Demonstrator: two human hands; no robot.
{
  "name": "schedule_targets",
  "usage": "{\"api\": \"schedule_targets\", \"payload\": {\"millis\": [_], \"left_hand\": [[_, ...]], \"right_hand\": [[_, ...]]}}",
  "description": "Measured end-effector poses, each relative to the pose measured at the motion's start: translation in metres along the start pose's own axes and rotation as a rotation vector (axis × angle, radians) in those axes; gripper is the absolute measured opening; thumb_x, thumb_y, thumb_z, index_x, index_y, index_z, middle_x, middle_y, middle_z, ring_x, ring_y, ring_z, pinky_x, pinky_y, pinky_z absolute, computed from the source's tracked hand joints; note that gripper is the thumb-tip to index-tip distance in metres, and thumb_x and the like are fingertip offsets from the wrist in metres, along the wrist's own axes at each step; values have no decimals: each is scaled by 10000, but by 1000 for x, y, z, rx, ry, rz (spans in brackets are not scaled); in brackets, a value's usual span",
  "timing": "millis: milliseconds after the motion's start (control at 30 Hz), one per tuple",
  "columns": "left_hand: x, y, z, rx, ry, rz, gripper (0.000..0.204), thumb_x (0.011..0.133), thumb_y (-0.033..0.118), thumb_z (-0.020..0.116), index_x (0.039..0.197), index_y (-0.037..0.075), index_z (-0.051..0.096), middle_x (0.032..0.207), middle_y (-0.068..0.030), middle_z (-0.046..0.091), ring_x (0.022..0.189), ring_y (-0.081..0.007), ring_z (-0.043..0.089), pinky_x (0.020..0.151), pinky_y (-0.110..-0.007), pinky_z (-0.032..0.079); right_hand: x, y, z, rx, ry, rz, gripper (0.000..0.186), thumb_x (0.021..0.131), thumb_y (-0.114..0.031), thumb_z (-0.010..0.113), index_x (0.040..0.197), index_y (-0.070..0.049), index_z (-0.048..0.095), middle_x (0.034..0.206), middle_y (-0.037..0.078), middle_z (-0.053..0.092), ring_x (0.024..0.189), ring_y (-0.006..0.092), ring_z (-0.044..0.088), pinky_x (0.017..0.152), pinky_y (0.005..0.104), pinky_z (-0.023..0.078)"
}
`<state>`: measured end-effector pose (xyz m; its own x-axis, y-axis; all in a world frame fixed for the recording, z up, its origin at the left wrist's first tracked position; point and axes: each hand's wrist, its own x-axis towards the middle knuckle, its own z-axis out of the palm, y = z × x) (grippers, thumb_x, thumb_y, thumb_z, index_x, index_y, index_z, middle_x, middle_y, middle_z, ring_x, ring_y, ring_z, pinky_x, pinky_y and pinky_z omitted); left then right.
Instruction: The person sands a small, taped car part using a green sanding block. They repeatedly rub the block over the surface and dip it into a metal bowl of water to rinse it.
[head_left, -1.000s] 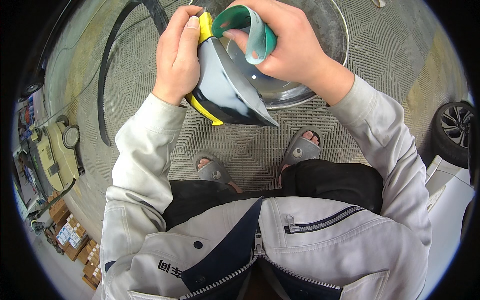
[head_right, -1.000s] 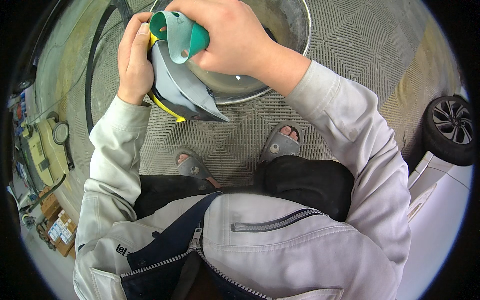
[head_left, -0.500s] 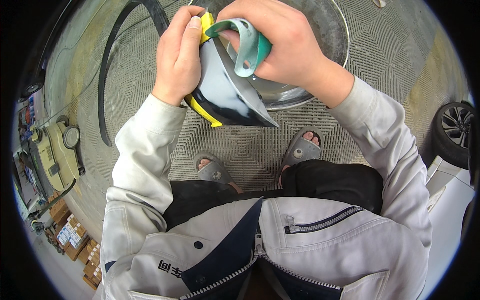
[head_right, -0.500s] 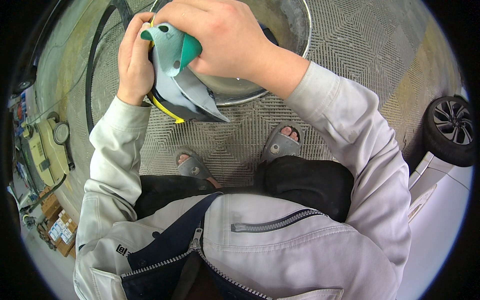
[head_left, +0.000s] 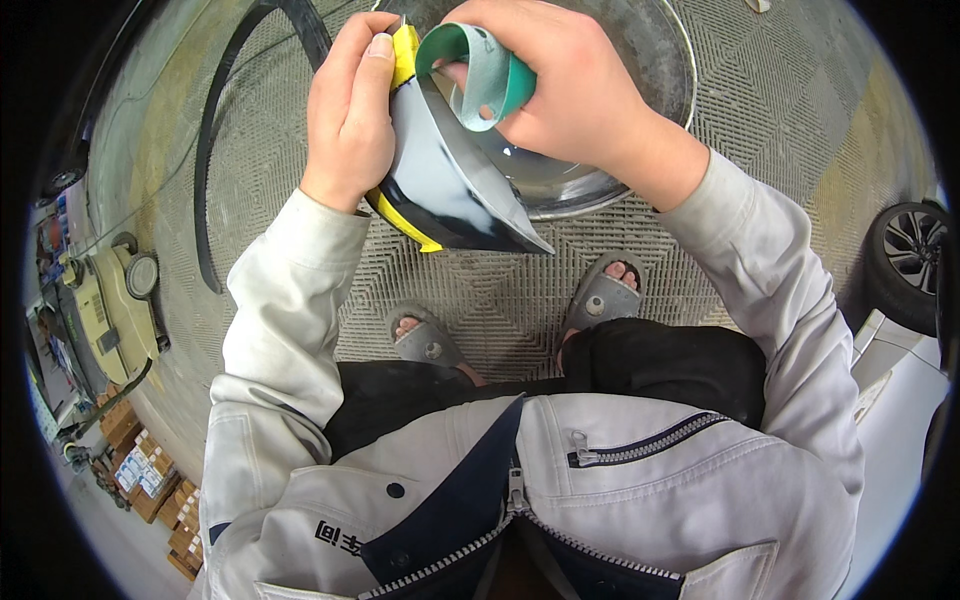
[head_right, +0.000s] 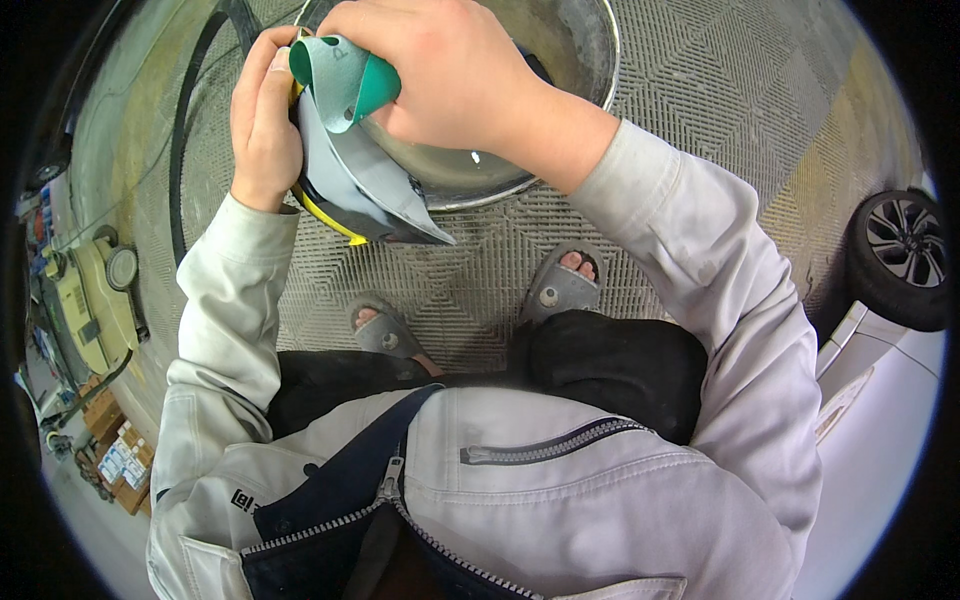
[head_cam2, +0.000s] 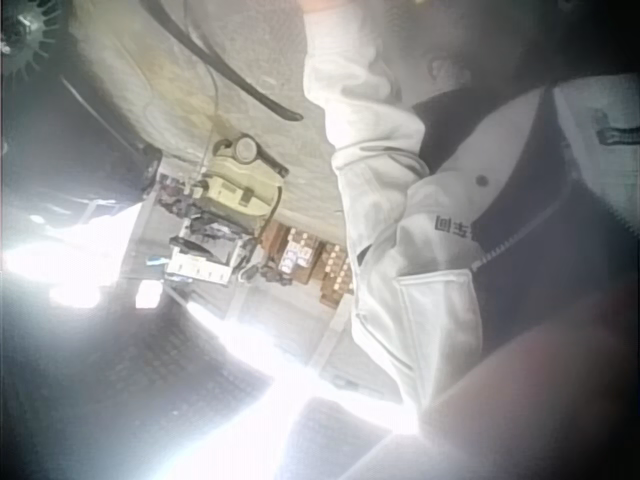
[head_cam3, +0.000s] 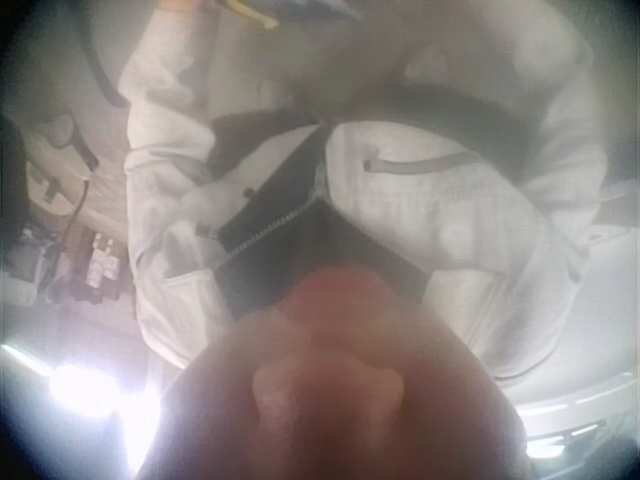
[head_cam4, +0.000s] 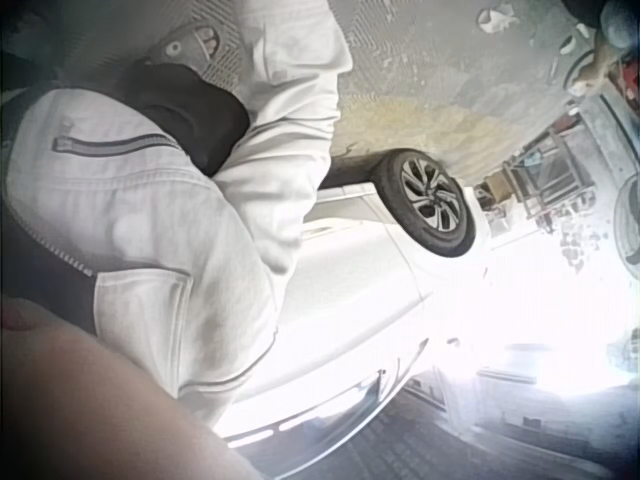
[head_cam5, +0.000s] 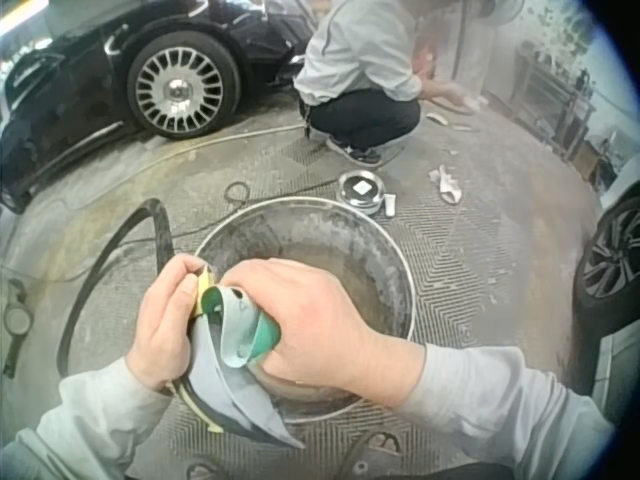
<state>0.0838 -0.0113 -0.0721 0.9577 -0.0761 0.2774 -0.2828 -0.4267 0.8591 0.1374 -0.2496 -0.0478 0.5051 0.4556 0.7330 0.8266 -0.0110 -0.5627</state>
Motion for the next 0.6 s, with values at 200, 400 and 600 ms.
{"api": "schedule_targets", "payload": {"millis": [200, 400, 600], "left_hand": [[1, 0, -3, 49, -13, 13, 355, 1187, 242, 441, 1327, -7, 652, 1089, -17, 684, 1009, -95, 600, 898, -250, 468], [1, -8, -5, 17, -13, 41, 360, 1190, 241, 430, 1328, -10, 649, 1099, -28, 689, 1012, -107, 608, 905, -264, 475], [1, -12, -5, -44, -8, 20, 363, 1196, 245, 418, 1318, -17, 639, 1109, -41, 687, 1012, -117, 611, 907, -273, 477]], "right_hand": [[1, -4, -1, 28, -19, 30, 299, 827, -69, 815, 1108, -58, 714, 985, 145, 750, 879, 396, 762, 762, 445, 605], [-1, 0, 4, 39, 5, 36, 273, 823, -79, 819, 1078, -56, 723, 977, 146, 746, 857, 393, 759, 742, 440, 605], [1, 4, 2, 49, 12, -109, 307, 809, -88, 832, 1098, -48, 736, 970, 148, 743, 848, 391, 754, 744, 438, 605]]}}
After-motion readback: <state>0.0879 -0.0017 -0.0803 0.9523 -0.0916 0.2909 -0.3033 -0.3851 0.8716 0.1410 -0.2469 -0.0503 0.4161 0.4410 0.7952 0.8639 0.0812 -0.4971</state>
